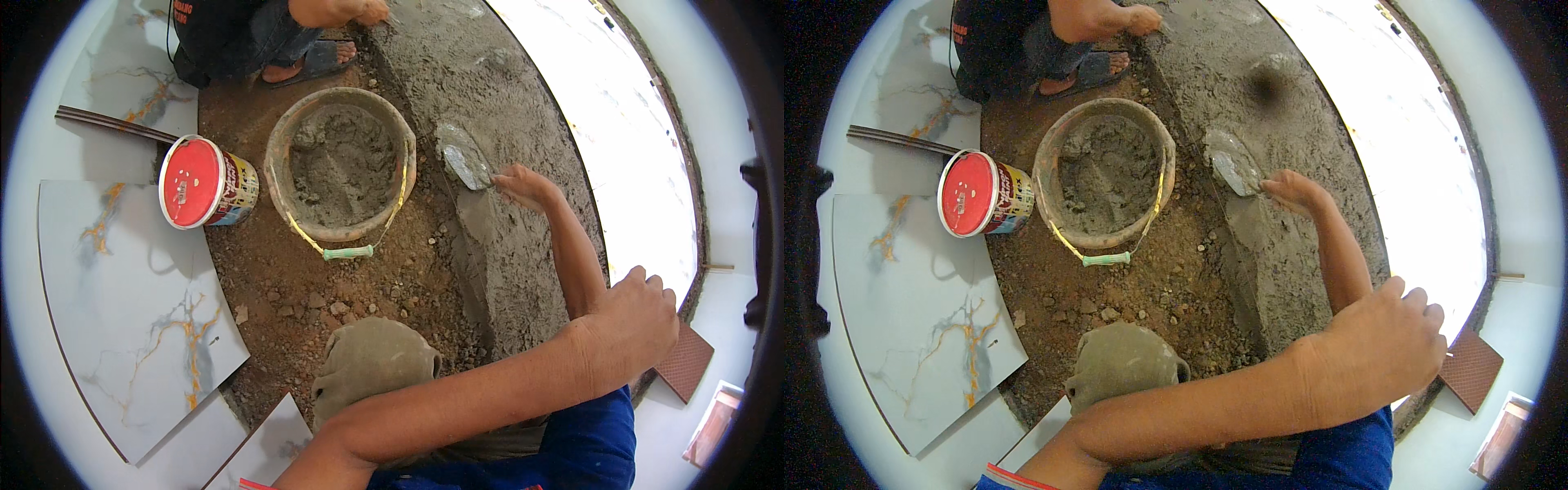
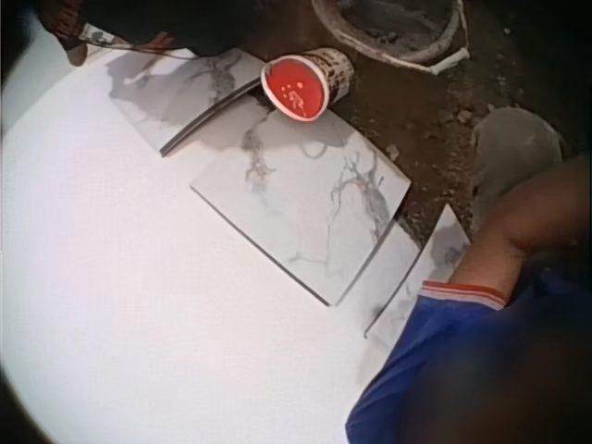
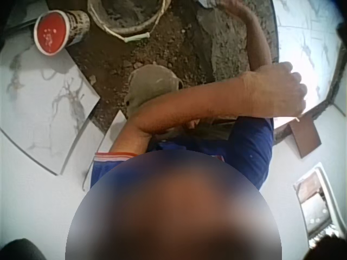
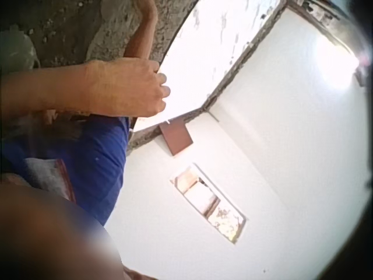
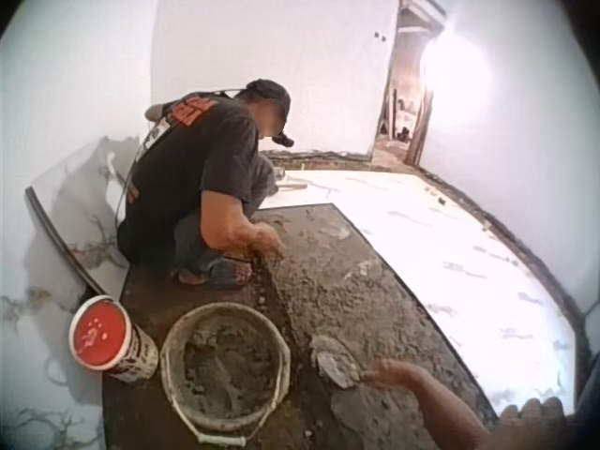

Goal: The person scoops cement from a bucket and spreads it on the floor using a trowel. They then place a large tile onto the prepared cement bed and adjust its position. The person works alongside another individual who is also laying tiles.

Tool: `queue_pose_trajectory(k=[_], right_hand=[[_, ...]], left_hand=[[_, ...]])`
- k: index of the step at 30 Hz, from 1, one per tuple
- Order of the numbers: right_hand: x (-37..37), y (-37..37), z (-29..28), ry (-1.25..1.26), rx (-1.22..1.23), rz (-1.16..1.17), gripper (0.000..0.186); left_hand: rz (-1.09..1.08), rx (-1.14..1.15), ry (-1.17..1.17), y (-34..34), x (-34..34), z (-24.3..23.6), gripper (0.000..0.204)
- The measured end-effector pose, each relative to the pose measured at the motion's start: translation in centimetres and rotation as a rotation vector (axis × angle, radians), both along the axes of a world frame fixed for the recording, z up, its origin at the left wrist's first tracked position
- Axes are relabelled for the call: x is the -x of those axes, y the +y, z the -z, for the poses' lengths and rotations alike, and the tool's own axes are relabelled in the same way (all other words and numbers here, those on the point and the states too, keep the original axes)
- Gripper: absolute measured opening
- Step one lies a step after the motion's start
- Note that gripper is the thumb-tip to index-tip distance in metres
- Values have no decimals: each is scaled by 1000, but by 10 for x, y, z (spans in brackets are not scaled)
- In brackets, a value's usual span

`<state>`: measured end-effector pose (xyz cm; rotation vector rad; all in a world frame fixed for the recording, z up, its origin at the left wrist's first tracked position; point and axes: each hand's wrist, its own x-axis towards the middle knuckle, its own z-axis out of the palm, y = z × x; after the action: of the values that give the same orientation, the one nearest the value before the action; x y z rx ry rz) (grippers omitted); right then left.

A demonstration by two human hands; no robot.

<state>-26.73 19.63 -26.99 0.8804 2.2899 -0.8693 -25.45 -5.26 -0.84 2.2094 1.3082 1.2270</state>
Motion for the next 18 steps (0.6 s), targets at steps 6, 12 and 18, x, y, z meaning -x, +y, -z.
queue_pose_trajectory(k=[6,12,18], right_hand=[[-37,-17,-6,-65,47,55,48],[-127,-39,19,113,-169,-110,46],[-70,-21,36,146,-488,-98,44]], left_hand=[[-9,18,24,-7,2,-9,19],[-9,51,22,-16,13,-13,19],[57,99,-76,-15,17,-21,20]])
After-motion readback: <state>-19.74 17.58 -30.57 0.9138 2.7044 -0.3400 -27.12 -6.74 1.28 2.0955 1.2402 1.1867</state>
